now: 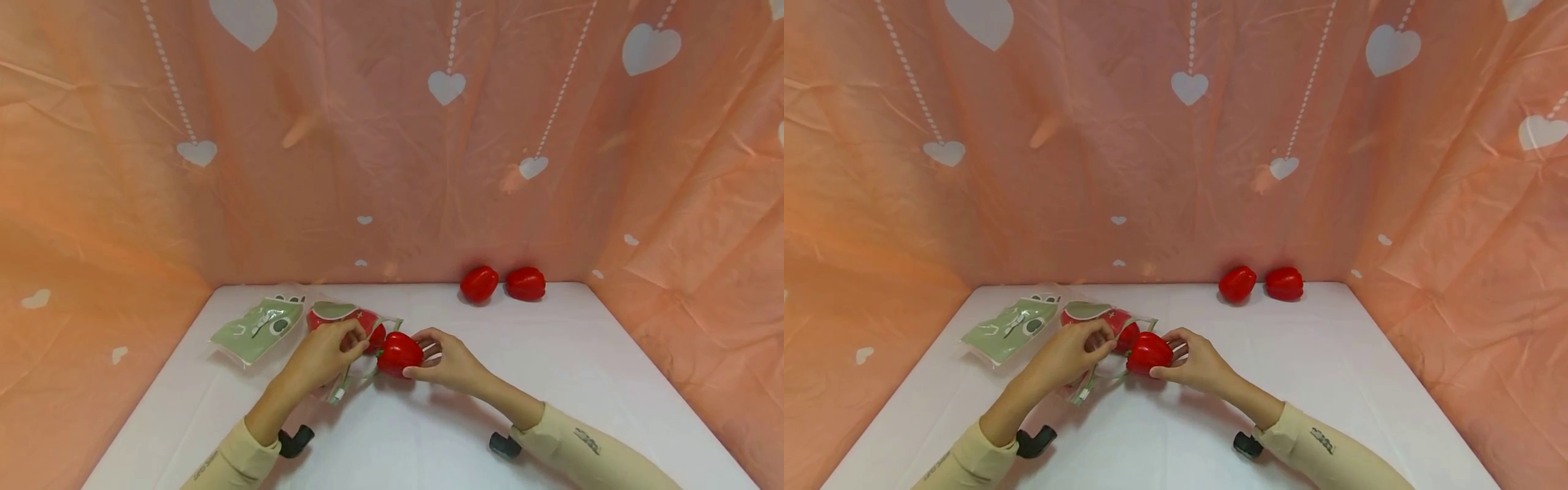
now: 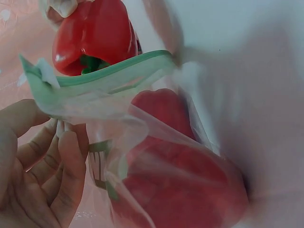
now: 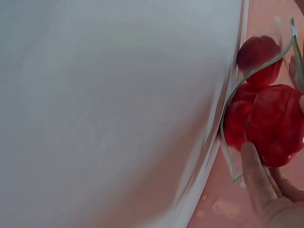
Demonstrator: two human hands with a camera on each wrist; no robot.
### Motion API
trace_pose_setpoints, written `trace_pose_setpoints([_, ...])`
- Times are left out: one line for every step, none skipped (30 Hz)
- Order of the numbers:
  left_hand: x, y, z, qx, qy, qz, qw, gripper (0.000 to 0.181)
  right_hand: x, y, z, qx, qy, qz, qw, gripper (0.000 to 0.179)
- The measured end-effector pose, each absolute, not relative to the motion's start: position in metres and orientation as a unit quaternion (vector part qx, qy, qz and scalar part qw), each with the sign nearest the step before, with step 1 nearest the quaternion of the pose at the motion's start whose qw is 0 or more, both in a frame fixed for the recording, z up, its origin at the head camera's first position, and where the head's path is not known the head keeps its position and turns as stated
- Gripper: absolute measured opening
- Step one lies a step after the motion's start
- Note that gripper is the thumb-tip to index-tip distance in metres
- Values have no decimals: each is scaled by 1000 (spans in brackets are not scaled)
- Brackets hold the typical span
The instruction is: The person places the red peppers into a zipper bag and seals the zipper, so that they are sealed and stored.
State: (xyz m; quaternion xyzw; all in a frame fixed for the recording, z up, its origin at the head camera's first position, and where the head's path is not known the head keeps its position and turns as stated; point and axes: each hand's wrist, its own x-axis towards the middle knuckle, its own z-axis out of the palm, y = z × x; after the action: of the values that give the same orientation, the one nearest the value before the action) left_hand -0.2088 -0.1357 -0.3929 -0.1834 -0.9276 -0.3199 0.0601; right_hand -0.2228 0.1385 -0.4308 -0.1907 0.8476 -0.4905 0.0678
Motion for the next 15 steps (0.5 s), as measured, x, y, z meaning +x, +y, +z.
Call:
trace_pose_setpoints([-209,-136,-393,-183,-927,-321,59,11,-223,137,-432,-191,848,-490,68,60])
trace_pose_setpoints([-209,-136,-393,-184,-927,-321,59,11,-223,135,-432,-191,848,-489,67,60])
trace_pose_setpoints([-209,-136,-393,-184,-927,-322,59,11,-222,132,-433,-190,849,-488,67,59])
trace_pose_setpoints([-209,-136,-393,-185,-926,-323,59,11,-222,130,-433,-190,850,-487,66,59])
trace_pose_setpoints([-210,-136,-393,-187,-926,-323,59,11,-222,128,-433,-189,850,-486,67,59])
trace_pose_setpoints([-210,-136,-393,-188,-925,-324,59,11,-222,126,-433,-189,851,-486,67,59])
trace_pose_setpoints([-210,-136,-393,-190,-925,-325,58,11,-221,124,-434,-189,852,-484,67,58])
trace_pose_setpoints([-210,-136,-393,-191,-924,-325,57,10,-222,122,-434,-190,851,-485,67,58])
trace_pose_setpoints([-210,-137,-393,-192,-924,-325,56,10,-222,120,-434,-192,850,-486,68,58])
trace_pose_setpoints([-210,-137,-393,-192,-924,-325,54,10,-222,118,-434,-194,849,-487,69,58])
trace_pose_setpoints([-211,-138,-392,-192,-924,-325,52,10,-222,116,-435,-196,848,-487,70,58])
trace_pose_setpoints([-211,-138,-392,-192,-925,-325,50,10,-222,115,-435,-197,847,-488,71,57])
trace_pose_setpoints([-211,-138,-391,-193,-925,-324,49,10,-223,113,-435,-198,847,-489,72,57])
trace_pose_setpoints([-211,-138,-390,-195,-925,-324,48,10,-223,111,-435,-197,846,-490,73,56])
trace_pose_setpoints([-212,-139,-390,-197,-925,-322,47,10,-223,110,-435,-197,847,-489,74,56])
